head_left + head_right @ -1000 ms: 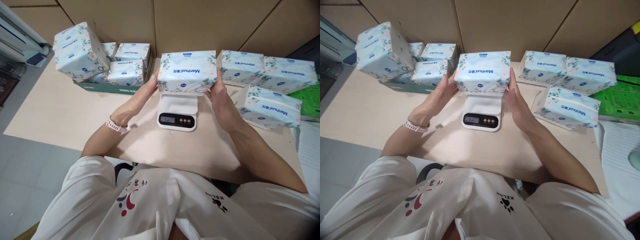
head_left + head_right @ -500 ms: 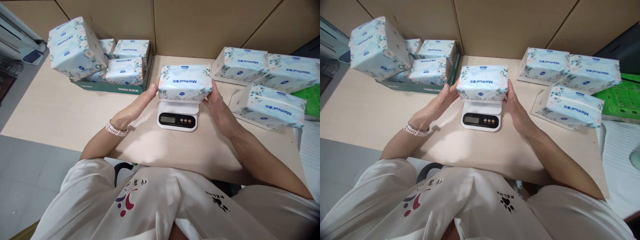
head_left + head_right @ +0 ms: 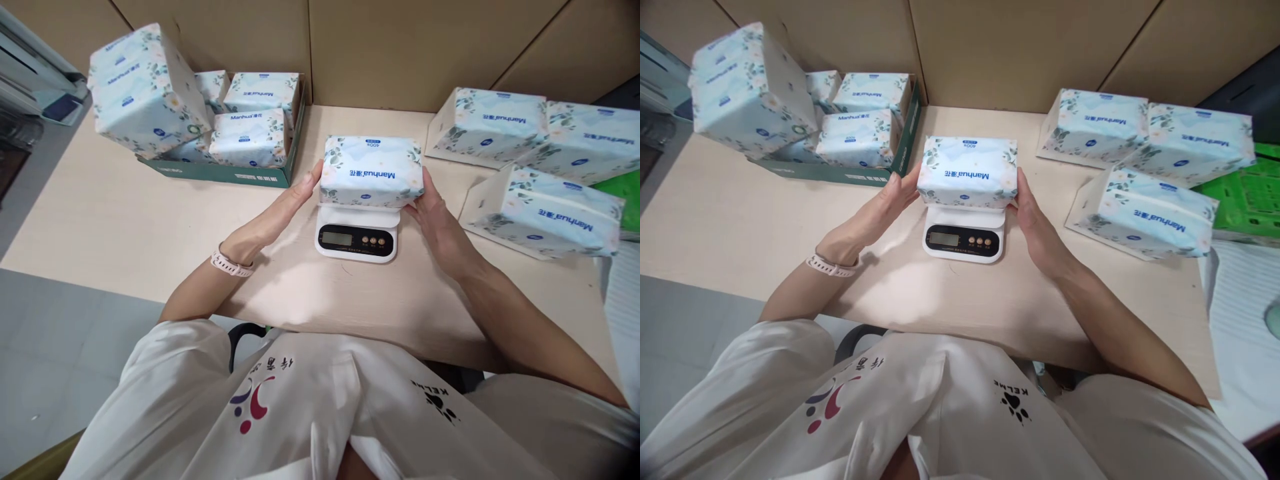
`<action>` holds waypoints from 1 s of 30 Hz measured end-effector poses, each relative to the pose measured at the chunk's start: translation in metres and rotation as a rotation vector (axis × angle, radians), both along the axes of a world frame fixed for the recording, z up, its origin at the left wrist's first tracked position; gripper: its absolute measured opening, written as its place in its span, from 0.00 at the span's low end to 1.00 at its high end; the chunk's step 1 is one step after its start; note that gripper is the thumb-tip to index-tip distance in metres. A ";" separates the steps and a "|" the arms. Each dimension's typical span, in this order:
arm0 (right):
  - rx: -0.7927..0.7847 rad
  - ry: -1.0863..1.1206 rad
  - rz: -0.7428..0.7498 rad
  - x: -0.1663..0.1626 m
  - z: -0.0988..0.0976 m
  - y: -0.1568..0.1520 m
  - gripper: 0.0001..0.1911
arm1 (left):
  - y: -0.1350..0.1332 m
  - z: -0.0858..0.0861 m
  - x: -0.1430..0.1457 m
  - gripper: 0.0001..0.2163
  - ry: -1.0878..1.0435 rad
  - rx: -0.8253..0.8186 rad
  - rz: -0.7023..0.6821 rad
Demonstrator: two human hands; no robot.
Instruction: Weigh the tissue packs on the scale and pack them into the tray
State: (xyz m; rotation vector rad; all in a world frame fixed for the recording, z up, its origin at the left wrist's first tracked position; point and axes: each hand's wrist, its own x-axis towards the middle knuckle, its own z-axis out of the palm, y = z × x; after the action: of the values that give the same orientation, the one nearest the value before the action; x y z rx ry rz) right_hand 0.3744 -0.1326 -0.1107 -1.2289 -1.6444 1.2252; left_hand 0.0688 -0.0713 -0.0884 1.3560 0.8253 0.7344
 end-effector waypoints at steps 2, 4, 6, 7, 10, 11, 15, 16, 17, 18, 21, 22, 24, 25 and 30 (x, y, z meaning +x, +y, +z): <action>0.012 -0.012 -0.032 0.003 -0.006 -0.003 0.46 | -0.002 0.000 -0.002 0.37 0.035 0.002 0.009; 0.020 -0.053 -0.101 0.008 -0.014 -0.007 0.44 | -0.002 0.000 -0.005 0.38 0.054 -0.002 0.070; 0.030 -0.069 -0.172 0.012 -0.023 -0.011 0.41 | -0.002 -0.001 -0.007 0.38 0.059 -0.020 0.144; 0.039 -0.067 -0.198 0.015 -0.028 -0.013 0.40 | -0.002 -0.002 -0.009 0.38 0.062 -0.034 0.178; 0.070 -0.042 -0.238 0.018 -0.038 -0.018 0.37 | 0.000 -0.007 -0.013 0.38 0.069 -0.069 0.233; 0.074 -0.029 -0.243 0.018 -0.039 -0.019 0.36 | 0.001 -0.009 -0.015 0.38 0.070 -0.071 0.233; 0.068 -0.025 -0.252 0.018 -0.041 -0.020 0.35 | 0.002 -0.014 -0.018 0.41 0.070 -0.052 0.194; 0.070 -0.040 -0.252 0.018 -0.041 -0.021 0.35 | 0.002 -0.014 -0.018 0.42 0.072 -0.051 0.187; 0.074 -0.052 -0.250 0.019 -0.041 -0.021 0.35 | 0.002 -0.015 -0.018 0.43 0.072 -0.054 0.184; 0.080 -0.055 -0.247 0.019 -0.041 -0.021 0.35 | 0.002 -0.015 -0.018 0.43 0.072 -0.059 0.183; 0.092 -0.023 -0.239 0.019 -0.041 -0.021 0.33 | 0.003 -0.016 -0.018 0.44 0.072 -0.070 0.197; 0.095 -0.008 -0.236 0.020 -0.041 -0.022 0.32 | 0.004 -0.017 -0.018 0.44 0.073 -0.072 0.199; 0.097 0.016 -0.232 0.020 -0.043 -0.022 0.30 | 0.005 -0.018 -0.019 0.44 0.075 -0.075 0.191; 0.098 0.022 -0.232 0.021 -0.044 -0.021 0.31 | 0.005 -0.019 -0.020 0.44 0.075 -0.074 0.181; 0.099 0.021 -0.240 0.024 -0.053 -0.018 0.37 | 0.007 -0.022 -0.023 0.44 0.071 -0.064 0.105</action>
State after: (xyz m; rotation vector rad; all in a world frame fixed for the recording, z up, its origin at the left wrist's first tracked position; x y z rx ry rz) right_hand 0.3989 -0.1502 -0.1637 -1.3045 -1.4748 0.9944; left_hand 0.0454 -0.0644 -0.1101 1.2950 0.9745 0.7382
